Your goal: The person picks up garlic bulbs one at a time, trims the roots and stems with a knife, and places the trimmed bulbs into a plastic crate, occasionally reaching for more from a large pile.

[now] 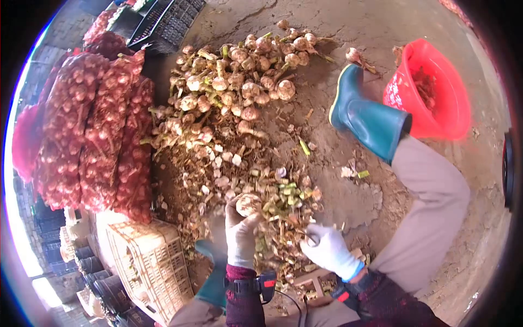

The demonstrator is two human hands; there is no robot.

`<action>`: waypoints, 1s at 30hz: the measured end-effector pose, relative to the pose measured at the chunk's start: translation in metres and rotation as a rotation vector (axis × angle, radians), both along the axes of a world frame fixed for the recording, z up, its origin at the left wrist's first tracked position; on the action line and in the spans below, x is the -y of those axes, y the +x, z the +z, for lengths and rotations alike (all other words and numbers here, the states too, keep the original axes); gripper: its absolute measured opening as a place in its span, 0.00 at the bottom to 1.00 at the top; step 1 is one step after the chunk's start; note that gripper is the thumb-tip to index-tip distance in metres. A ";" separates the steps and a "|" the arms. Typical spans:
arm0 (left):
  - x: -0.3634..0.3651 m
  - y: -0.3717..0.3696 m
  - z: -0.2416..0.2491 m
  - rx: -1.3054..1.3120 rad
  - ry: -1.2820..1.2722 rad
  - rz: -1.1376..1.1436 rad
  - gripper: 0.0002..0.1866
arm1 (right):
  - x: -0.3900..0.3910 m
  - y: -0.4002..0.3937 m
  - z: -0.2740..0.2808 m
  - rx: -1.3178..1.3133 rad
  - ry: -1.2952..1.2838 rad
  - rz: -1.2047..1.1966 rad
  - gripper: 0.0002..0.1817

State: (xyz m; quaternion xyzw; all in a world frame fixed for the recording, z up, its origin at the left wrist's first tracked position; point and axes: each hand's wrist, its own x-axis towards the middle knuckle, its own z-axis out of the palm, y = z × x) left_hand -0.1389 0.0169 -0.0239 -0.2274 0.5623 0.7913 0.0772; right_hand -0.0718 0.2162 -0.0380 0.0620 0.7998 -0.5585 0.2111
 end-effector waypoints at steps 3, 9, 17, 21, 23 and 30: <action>0.001 0.048 0.040 -0.009 -0.056 -0.094 0.39 | -0.005 0.004 0.030 -0.321 0.215 0.204 0.12; 0.011 0.114 0.082 -0.007 -0.405 -0.085 0.29 | 0.002 0.040 0.055 -0.497 0.215 0.396 0.11; 0.018 0.131 0.056 -0.042 -0.346 -0.002 0.27 | 0.012 0.045 0.021 -0.447 0.126 0.340 0.11; 0.027 0.135 0.038 -0.046 -0.283 -0.012 0.38 | 0.027 0.040 -0.013 -0.364 0.150 0.360 0.08; 0.034 0.131 0.029 -0.063 -0.274 0.078 0.36 | 0.033 0.038 -0.022 -0.387 0.163 0.371 0.08; -0.015 0.119 0.102 -0.218 -0.273 0.044 0.31 | 0.006 0.030 -0.036 -0.003 0.528 0.620 0.14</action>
